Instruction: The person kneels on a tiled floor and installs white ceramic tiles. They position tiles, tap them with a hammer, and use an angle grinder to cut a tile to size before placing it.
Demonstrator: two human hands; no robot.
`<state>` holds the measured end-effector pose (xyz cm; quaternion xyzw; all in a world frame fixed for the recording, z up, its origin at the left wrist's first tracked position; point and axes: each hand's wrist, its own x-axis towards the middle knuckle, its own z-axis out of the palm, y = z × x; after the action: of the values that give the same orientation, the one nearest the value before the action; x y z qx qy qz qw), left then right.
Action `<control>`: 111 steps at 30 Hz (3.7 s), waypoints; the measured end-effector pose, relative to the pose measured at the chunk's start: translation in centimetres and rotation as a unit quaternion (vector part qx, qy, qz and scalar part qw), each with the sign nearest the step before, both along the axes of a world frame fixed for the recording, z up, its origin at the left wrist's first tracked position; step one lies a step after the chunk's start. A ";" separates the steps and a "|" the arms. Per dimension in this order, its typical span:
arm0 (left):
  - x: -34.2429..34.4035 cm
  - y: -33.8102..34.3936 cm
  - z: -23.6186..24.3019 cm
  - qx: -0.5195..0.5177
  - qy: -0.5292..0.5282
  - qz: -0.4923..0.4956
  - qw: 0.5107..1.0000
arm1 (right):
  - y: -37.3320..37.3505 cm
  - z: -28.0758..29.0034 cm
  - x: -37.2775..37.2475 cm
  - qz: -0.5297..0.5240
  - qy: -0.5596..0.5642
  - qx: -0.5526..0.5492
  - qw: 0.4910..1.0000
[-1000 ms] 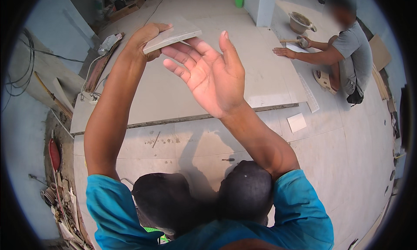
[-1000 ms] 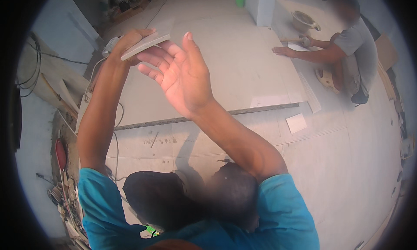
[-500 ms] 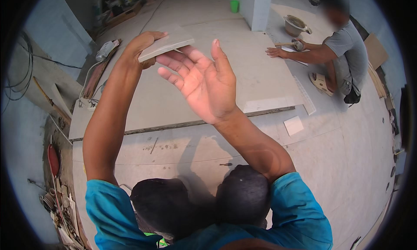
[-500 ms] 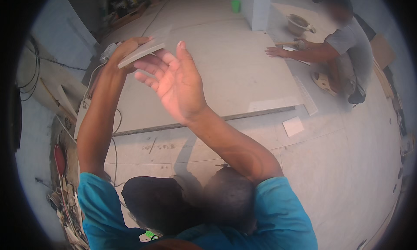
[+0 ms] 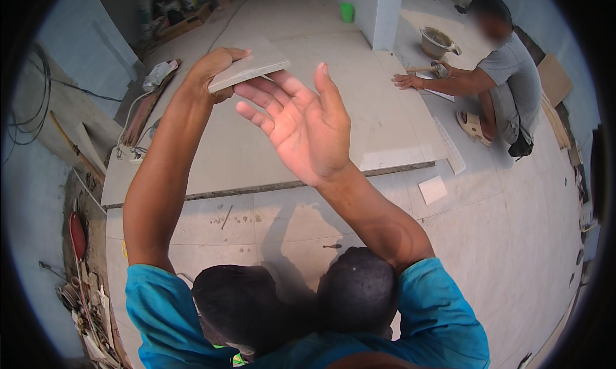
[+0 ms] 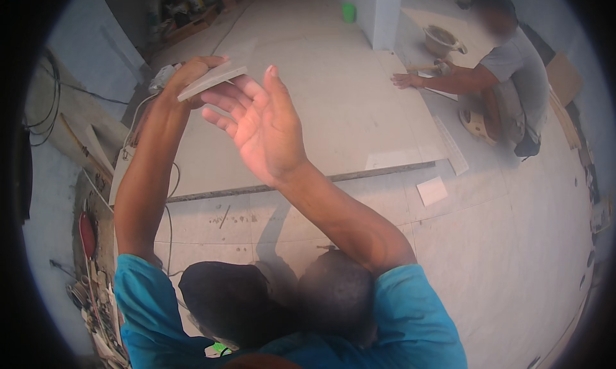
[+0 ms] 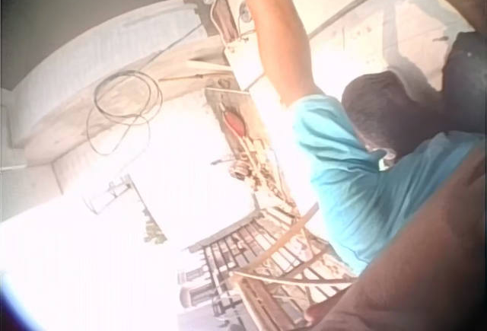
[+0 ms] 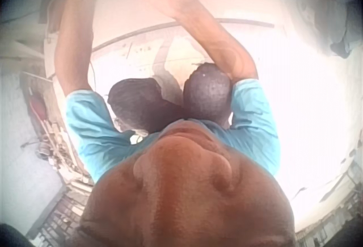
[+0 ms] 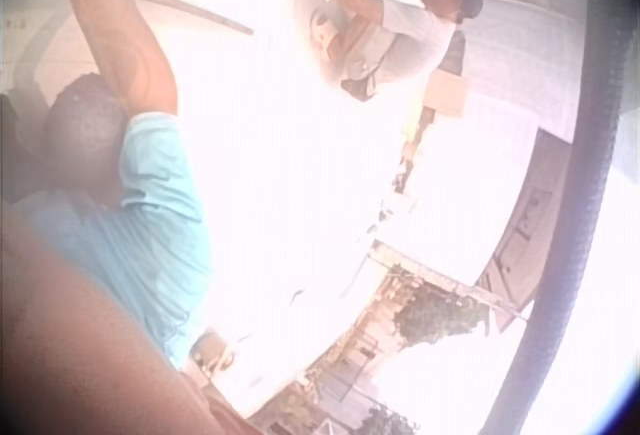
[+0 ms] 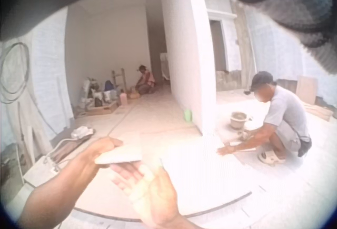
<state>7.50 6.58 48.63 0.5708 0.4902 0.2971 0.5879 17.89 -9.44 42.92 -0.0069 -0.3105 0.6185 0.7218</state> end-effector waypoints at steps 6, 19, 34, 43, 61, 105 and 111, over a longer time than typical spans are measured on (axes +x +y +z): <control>-0.2 -0.1 0.2 0.008 0.022 0.013 1.000 | -0.1 0.0 0.0 0.005 -0.001 -0.006 1.000; -0.4 0.5 0.0 0.000 0.042 -0.005 0.999 | 0.0 -0.1 0.0 0.015 0.003 -0.005 1.000; -0.7 1.8 -0.5 0.008 0.048 0.003 0.999 | 0.2 -0.4 -0.1 0.008 -0.003 -0.008 1.000; -0.4 0.7 0.1 0.007 0.059 0.021 0.998 | 0.2 -0.3 -0.3 -0.002 -0.005 -0.002 1.000; 0.4 0.4 -0.2 0.012 0.029 0.022 0.999 | 0.8 -0.9 0.1 -0.004 0.008 0.006 1.000; -4.4 -4.7 -5.3 0.387 -0.135 0.004 0.912 | 5.9 1.3 2.3 -0.059 -0.347 -0.090 0.932; -5.7 -5.2 -6.8 0.369 -0.138 0.050 0.918 | 9.8 0.0 0.4 -0.062 -0.323 -0.147 0.933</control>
<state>1.76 1.43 41.80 0.6751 0.2877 0.5619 0.3816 18.28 0.33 42.95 -0.3310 -0.4315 0.5759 0.6104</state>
